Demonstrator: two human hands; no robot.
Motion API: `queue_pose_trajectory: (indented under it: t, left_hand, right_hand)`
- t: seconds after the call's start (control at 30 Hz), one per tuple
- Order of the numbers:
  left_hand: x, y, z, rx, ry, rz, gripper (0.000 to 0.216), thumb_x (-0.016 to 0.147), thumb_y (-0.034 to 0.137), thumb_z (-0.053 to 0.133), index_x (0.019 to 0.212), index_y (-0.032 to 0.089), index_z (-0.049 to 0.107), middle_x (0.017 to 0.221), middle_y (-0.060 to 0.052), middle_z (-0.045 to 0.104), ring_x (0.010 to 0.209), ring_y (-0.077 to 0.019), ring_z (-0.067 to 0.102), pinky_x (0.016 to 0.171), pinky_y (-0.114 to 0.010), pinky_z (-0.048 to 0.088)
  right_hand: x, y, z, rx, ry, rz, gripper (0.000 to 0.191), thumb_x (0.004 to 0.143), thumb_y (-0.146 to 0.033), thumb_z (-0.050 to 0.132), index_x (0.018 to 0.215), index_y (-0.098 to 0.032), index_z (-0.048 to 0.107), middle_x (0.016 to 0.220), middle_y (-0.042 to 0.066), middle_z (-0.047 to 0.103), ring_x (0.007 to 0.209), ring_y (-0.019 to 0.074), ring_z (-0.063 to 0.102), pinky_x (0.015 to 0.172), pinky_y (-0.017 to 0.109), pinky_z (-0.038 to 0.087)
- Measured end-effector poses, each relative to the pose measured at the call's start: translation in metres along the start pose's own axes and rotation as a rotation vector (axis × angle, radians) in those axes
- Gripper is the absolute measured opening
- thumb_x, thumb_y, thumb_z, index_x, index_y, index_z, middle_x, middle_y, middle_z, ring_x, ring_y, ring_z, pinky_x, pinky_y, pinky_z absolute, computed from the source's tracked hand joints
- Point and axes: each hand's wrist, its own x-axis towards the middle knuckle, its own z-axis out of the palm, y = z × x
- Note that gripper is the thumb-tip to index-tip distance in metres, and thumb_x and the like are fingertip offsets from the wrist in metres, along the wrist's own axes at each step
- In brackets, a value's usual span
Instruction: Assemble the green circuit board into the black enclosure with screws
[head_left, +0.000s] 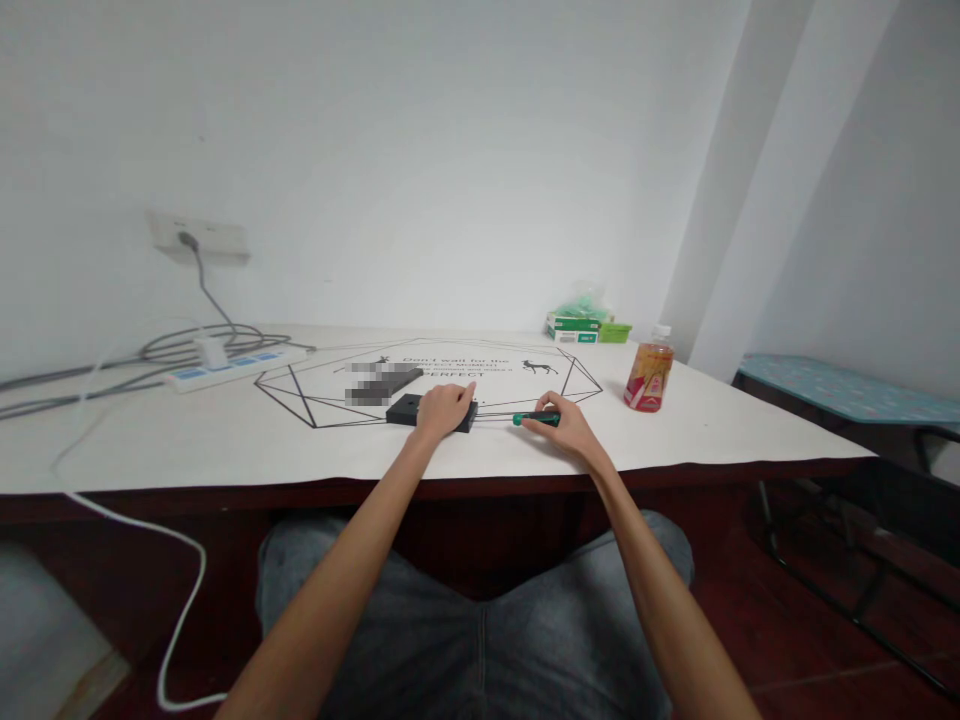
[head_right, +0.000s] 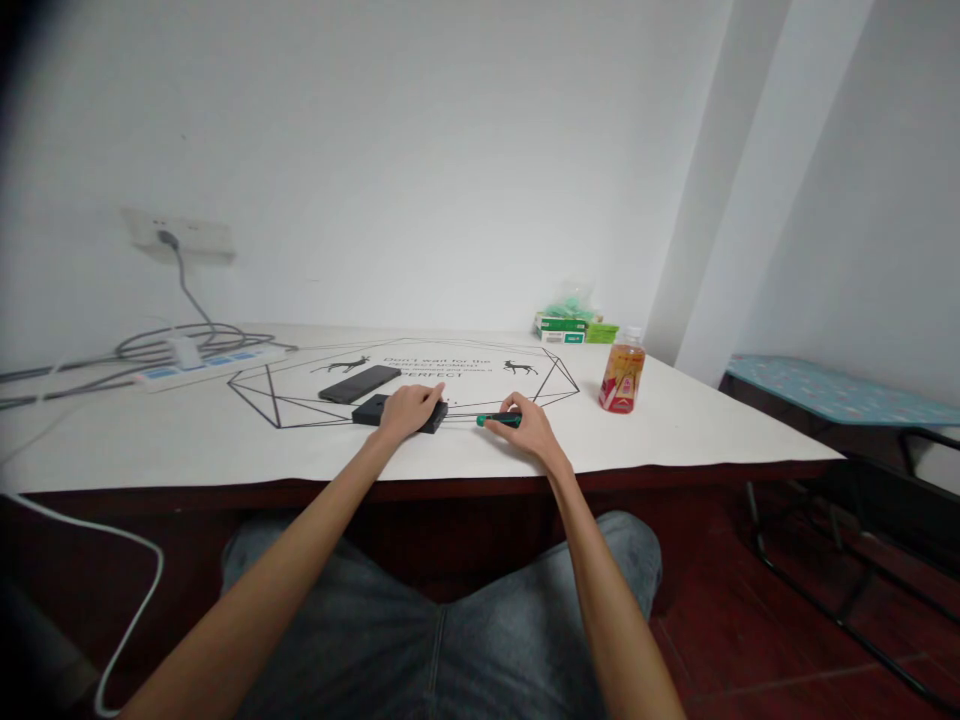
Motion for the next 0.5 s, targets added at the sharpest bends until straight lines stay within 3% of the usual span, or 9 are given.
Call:
queue_pose_trajectory:
  t: [0.17,0.3,0.4,0.5]
  left_hand:
    - [-0.001,0.002,0.000,-0.004,-0.006,0.006,0.060,0.099,0.052,0.027,0.094,0.020,0.079,0.101,-0.012,0.075,0.099,-0.0287,0.066,0.083,-0.036,0.046]
    - [-0.005,-0.002,-0.005,-0.080,-0.032,0.086,0.061,0.099,0.052,0.026,0.098,0.019,0.078,0.103,-0.012,0.075,0.102,-0.0268,0.065,0.088,-0.034,0.046]
    - [-0.008,-0.018,-0.016,-0.137,-0.082,0.140,0.062,0.097,0.060,0.028,0.108,0.022,0.075,0.112,-0.011,0.074,0.109,-0.0266,0.063,0.094,-0.034,0.045]
    - [-0.010,-0.043,-0.030,-0.051,-0.191,0.214,0.066,0.083,0.074,0.046,0.122,0.026,0.069,0.126,-0.009,0.068,0.120,-0.0296,0.058,0.102,-0.037,0.040]
  right_hand:
    - [0.001,0.006,0.002,-0.035,0.033,0.047,0.049,0.075,-0.063,0.065,0.057,-0.020,0.053,0.055,-0.001,0.048,0.057,0.0139,0.043,0.056,0.028,0.032]
    - [0.001,0.006,0.003,-0.008,0.029,0.065,0.053,0.078,-0.067,0.060,0.056,-0.019,0.057,0.052,0.000,0.047,0.055,0.0138,0.043,0.054,0.028,0.031]
    - [0.001,0.009,0.004,0.115,0.084,0.124,0.053,0.080,-0.069,0.057,0.059,-0.020,0.054,0.049,0.000,0.046,0.050,0.0141,0.042,0.050,0.027,0.030]
    - [0.007,0.015,0.005,0.155,0.167,0.183,0.053,0.081,-0.070,0.055,0.061,-0.021,0.053,0.050,0.000,0.048,0.050,0.0154,0.045,0.049,0.027,0.030]
